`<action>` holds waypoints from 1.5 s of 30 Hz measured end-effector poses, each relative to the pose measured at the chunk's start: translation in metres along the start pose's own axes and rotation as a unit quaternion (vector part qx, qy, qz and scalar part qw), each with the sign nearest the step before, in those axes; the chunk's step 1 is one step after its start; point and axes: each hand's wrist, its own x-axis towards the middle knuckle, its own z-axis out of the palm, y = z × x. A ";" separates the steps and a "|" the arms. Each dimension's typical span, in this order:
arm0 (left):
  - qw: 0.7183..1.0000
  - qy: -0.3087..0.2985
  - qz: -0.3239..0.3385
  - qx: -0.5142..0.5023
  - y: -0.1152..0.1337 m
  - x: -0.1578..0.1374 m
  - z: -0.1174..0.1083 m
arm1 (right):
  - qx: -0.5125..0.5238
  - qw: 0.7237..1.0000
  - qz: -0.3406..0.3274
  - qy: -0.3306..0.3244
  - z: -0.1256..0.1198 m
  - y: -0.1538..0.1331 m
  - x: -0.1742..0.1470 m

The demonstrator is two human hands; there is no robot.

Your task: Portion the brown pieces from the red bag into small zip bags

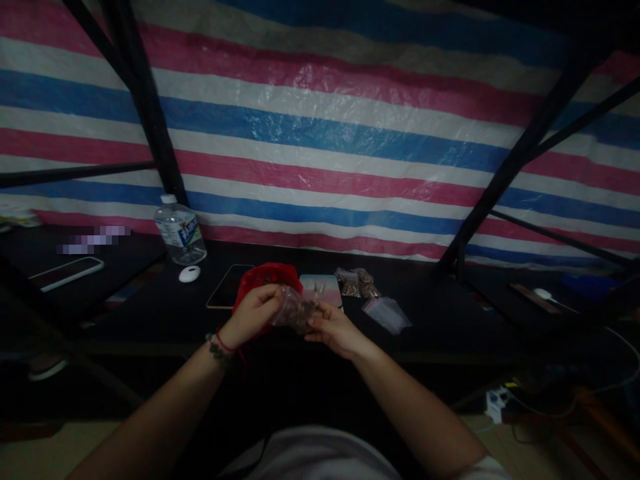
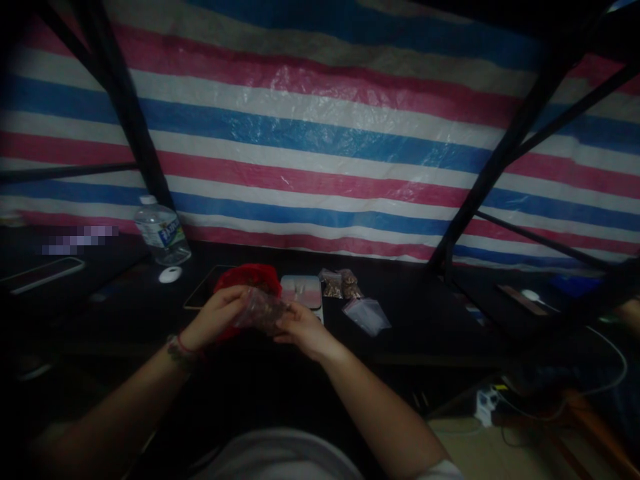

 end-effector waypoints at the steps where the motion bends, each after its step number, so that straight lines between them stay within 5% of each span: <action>1: 1.000 0.007 0.003 -0.009 -0.002 0.002 -0.003 | 0.010 1.000 0.006 0.005 0.002 0.000 0.001; 4: 0.999 0.036 0.001 0.027 -0.008 0.007 -0.017 | 0.026 0.999 -0.010 0.047 0.004 0.001 0.008; 8: 0.968 0.117 0.064 0.211 -0.004 0.008 -0.033 | 0.023 0.995 -0.029 0.090 0.002 0.007 0.020; 11: 0.926 0.052 0.177 0.328 0.004 0.004 -0.031 | 0.003 0.992 -0.029 0.122 0.003 0.012 0.028; 14: 0.897 -0.042 0.221 0.381 0.004 0.001 -0.018 | -0.034 0.987 -0.034 0.156 0.007 0.012 0.035; 23: 0.887 0.044 0.162 0.430 -0.035 0.012 -0.004 | -0.154 0.979 -0.077 0.107 0.021 0.007 0.059; 28: 0.906 0.099 0.126 0.391 -0.047 0.020 -0.020 | -0.232 0.952 -0.114 0.167 -0.004 0.012 0.039; 37: 0.967 0.180 -0.003 0.181 -0.055 0.025 -0.045 | -0.324 0.866 -0.181 0.335 -0.105 0.035 -0.001; 41: 0.982 0.189 -0.008 -0.006 -0.059 0.025 -0.049 | -0.335 0.860 -0.184 0.339 -0.117 0.034 0.004; 45: 0.961 0.267 0.058 -0.047 -0.054 0.026 -0.050 | -0.313 0.870 -0.180 0.336 -0.120 0.036 0.007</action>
